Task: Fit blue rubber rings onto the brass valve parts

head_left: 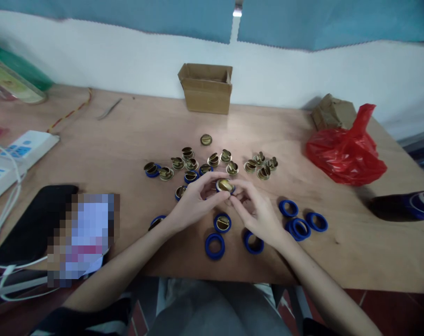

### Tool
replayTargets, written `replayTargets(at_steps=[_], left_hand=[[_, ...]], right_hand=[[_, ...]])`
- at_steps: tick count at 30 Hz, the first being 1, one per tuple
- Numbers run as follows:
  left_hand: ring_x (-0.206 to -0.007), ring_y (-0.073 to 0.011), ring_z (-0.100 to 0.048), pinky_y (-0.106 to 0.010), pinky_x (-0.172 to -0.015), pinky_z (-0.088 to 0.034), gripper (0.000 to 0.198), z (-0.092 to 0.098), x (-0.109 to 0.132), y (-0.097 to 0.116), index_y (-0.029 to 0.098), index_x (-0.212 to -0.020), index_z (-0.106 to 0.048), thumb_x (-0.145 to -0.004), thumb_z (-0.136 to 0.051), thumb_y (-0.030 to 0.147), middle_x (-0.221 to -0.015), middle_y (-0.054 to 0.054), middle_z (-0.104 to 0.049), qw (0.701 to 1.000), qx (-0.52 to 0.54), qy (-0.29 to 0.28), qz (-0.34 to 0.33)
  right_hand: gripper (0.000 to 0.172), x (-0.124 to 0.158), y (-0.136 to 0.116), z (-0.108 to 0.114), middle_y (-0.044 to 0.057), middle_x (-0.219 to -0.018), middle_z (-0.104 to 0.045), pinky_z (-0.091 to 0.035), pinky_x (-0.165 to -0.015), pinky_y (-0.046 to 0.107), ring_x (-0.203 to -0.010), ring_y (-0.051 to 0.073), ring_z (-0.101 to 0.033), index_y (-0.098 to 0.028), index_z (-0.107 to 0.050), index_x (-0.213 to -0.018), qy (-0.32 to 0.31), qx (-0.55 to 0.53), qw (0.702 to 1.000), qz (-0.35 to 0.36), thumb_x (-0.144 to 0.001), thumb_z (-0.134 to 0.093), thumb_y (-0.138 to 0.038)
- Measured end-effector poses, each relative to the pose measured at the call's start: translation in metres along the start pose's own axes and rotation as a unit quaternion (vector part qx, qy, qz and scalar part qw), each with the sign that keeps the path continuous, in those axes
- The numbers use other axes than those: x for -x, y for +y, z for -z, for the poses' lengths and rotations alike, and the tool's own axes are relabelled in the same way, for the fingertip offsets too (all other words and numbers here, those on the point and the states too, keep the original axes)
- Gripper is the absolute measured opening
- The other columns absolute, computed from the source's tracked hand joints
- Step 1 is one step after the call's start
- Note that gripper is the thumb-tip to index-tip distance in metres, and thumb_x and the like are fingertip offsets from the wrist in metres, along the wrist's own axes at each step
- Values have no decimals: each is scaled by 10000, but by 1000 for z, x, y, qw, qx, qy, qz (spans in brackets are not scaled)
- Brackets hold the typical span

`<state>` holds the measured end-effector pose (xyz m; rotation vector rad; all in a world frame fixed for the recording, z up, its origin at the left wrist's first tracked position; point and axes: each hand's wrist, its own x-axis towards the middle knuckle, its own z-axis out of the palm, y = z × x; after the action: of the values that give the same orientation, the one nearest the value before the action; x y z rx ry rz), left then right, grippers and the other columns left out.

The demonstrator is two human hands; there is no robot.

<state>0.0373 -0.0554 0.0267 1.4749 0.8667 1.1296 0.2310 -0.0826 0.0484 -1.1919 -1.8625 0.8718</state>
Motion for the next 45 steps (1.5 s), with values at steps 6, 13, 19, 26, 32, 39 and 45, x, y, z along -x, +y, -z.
replayTargets(at_steps=[6,13,19,26,32,39,45], left_hand=[[-1017,-174,-731,-299,-890,-617,349,0,-3,-1,218,-1138,-637,-836,-806,265,-1130,-66,-726,993,34,112,-24],[-991,-169,-724,-302,-888,-612,351,0,-4,-3,209,-1102,-604,-822,-807,269,-1080,-57,-706,988,23,150,-27],[-971,-169,-725,-295,-875,-610,344,-5,-1,-1,208,-1067,-632,-796,-837,264,-1066,-63,-712,989,30,146,-13],[-975,-167,-730,-286,-848,-612,324,-5,-1,-3,213,-1061,-630,-812,-824,282,-1070,-57,-729,990,33,135,-17],[-958,-161,-725,-278,-829,-604,328,-5,-1,-6,211,-1054,-622,-807,-825,285,-1053,-50,-724,990,26,139,-18],[-949,-151,-715,-269,-840,-593,308,-5,-2,-5,205,-1048,-632,-811,-817,274,-1035,-44,-714,989,30,142,-17],[-937,-144,-715,-258,-834,-592,301,-6,-2,-5,208,-1038,-649,-801,-826,265,-1014,-30,-713,988,25,149,-16]], right_hand=[[120,-4,28,12,38,-885,-658,-493,-711,348,-791,217,-640,-210,-632,-1021,-3,164,986,-42,-934,-676,-281],[306,-5,38,-1,136,-1149,-645,-435,-885,462,-1050,321,-581,-204,-657,-1223,-74,327,942,-9,-964,-659,-367],[308,-9,38,-1,121,-1116,-634,-437,-879,453,-992,298,-568,-222,-673,-1268,-79,332,940,8,-973,-646,-306],[297,-9,35,-1,107,-1054,-601,-440,-846,427,-961,287,-551,-239,-679,-1276,-87,329,940,12,-985,-628,-276],[194,-9,35,-2,122,-1088,-619,-435,-847,423,-981,299,-555,-208,-697,-1147,-81,334,939,12,-970,-649,-272],[95,-10,39,-4,132,-1074,-642,-446,-870,421,-1016,307,-579,-178,-674,-1019,-81,339,937,0,-959,-669,-251],[81,-11,39,-5,116,-1042,-654,-438,-839,405,-994,304,-587,-182,-642,-938,-86,339,937,-18,-955,-683,-250]])
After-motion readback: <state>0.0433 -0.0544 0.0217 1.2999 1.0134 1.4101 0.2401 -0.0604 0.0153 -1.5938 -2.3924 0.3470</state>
